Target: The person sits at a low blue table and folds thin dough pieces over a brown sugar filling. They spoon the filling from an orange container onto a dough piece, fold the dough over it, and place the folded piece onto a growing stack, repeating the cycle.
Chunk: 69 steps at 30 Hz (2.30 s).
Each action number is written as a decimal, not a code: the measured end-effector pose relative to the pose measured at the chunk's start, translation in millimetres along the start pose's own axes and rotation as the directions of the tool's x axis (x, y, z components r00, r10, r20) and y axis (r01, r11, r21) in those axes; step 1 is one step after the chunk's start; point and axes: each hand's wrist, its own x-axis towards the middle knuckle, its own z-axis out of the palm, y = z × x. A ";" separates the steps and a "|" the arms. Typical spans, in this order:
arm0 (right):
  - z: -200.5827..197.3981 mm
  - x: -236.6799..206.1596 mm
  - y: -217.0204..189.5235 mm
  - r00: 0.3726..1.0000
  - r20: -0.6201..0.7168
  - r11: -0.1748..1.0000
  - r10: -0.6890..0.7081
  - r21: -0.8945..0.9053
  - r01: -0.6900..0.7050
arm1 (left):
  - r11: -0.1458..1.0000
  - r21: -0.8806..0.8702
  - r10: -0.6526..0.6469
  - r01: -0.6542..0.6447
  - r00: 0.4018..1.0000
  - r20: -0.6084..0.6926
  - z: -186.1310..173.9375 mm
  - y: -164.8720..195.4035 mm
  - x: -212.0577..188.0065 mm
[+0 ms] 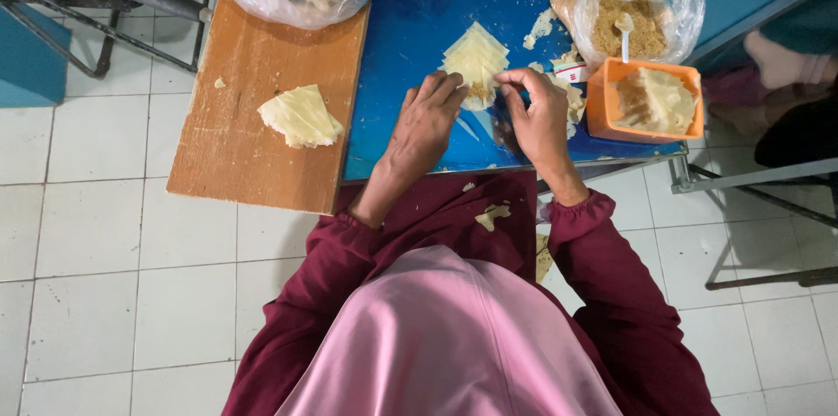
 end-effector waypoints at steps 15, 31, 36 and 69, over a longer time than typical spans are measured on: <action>-4.6 -5.3 -2.8 0.996 0.035 0.995 -0.078 -0.064 0.080 | 0.998 -0.043 0.042 -0.043 0.999 -0.018 -4.7 2.7 7.8; 0.8 -0.7 14.9 0.999 0.042 0.967 0.008 -0.254 0.003 | 0.999 0.020 0.038 -0.039 0.999 0.014 4.1 7.9 15.9; -1.8 -1.0 16.1 1.000 0.026 0.982 -0.001 -0.189 0.006 | 0.994 0.094 0.053 -0.053 0.999 0.006 8.3 9.1 21.1; -0.1 -8.1 18.2 0.936 0.230 0.914 -0.268 -0.247 0.323 | 0.988 -0.149 -0.023 0.026 0.999 0.027 7.6 -4.1 18.8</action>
